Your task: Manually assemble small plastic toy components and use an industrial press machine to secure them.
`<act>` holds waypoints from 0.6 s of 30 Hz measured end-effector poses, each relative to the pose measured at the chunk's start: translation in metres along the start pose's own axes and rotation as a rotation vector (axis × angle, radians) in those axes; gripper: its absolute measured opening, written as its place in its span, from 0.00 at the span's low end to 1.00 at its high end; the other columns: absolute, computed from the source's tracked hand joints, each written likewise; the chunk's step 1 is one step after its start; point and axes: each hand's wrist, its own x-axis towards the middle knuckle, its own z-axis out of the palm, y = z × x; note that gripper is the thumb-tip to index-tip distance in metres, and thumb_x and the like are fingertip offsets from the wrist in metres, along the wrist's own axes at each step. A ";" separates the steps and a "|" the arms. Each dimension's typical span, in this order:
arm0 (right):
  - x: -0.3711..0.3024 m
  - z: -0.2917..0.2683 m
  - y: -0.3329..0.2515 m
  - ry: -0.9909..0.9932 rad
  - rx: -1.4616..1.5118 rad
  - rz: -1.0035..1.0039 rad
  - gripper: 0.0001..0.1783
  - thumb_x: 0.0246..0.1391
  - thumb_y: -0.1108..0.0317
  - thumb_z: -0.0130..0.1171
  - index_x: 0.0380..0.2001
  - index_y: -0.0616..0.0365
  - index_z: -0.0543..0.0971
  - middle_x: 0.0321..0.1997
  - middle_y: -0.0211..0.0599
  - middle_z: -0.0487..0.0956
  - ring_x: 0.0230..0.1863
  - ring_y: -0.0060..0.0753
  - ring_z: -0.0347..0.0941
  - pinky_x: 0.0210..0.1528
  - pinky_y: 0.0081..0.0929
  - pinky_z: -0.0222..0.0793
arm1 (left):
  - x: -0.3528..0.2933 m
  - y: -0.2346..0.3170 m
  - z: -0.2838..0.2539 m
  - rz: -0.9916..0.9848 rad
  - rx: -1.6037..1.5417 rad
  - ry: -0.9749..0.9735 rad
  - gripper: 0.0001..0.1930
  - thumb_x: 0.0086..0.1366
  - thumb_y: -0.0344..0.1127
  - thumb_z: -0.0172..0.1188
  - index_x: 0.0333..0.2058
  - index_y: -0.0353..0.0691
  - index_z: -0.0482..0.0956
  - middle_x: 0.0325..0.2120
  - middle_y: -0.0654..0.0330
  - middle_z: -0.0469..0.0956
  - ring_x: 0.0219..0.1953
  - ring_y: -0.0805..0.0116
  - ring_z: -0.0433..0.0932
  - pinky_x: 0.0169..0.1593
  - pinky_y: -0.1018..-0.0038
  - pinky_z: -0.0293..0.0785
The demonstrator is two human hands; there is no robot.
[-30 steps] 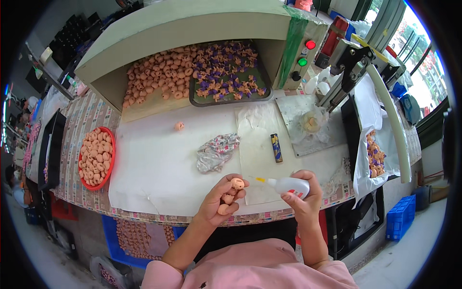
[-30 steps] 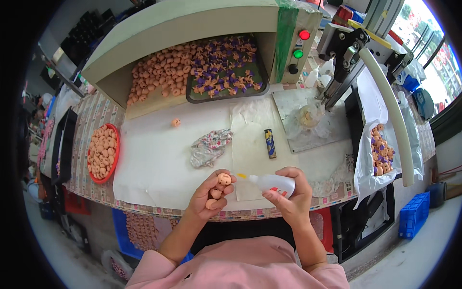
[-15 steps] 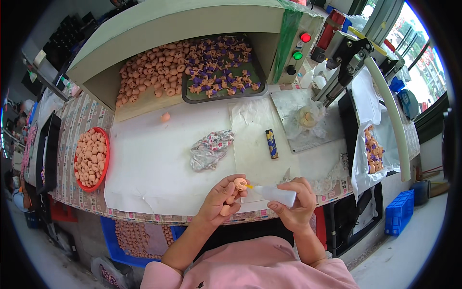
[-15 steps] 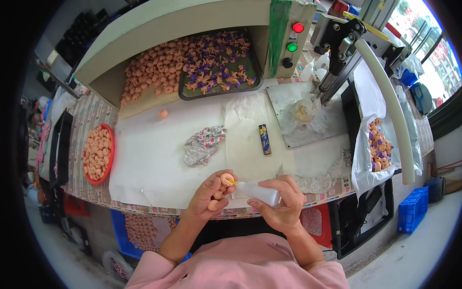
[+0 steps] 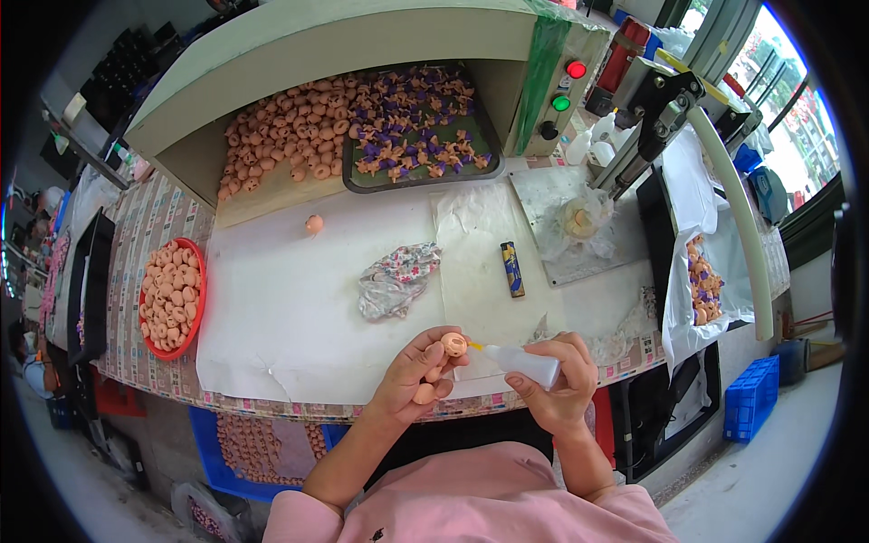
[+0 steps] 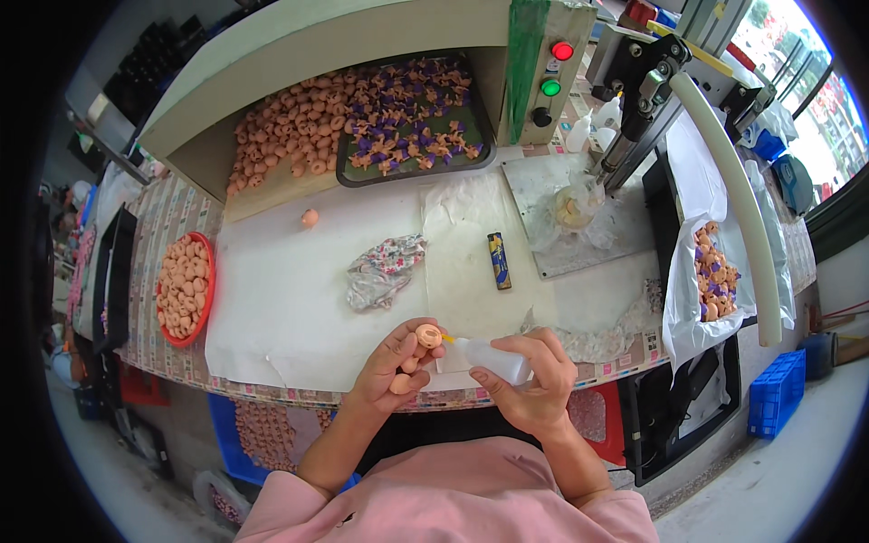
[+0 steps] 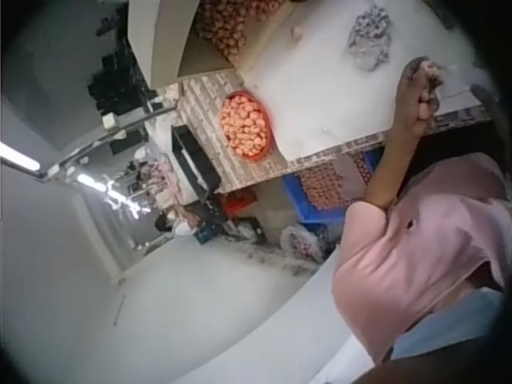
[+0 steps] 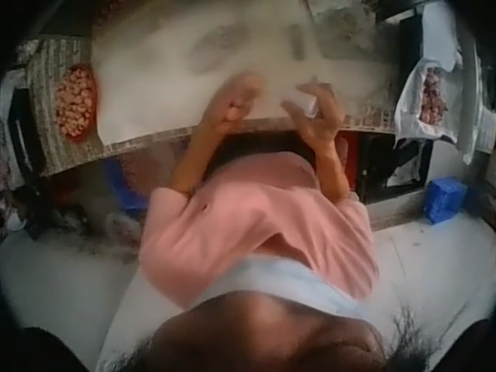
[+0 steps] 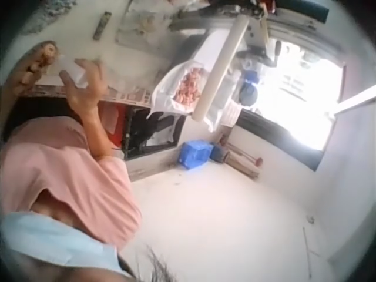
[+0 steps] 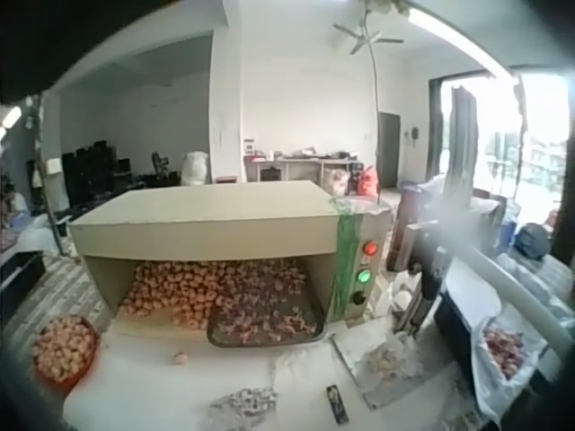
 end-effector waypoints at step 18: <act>-0.003 -0.012 0.000 -0.023 0.013 -0.021 0.19 0.35 0.66 0.76 0.31 0.59 0.79 0.26 0.39 0.77 0.24 0.34 0.72 0.25 0.26 0.67 | 0.002 -0.004 0.000 0.020 -0.015 0.033 0.18 0.63 0.26 0.57 0.52 0.41 0.71 0.49 0.56 0.74 0.50 0.68 0.75 0.28 0.83 0.74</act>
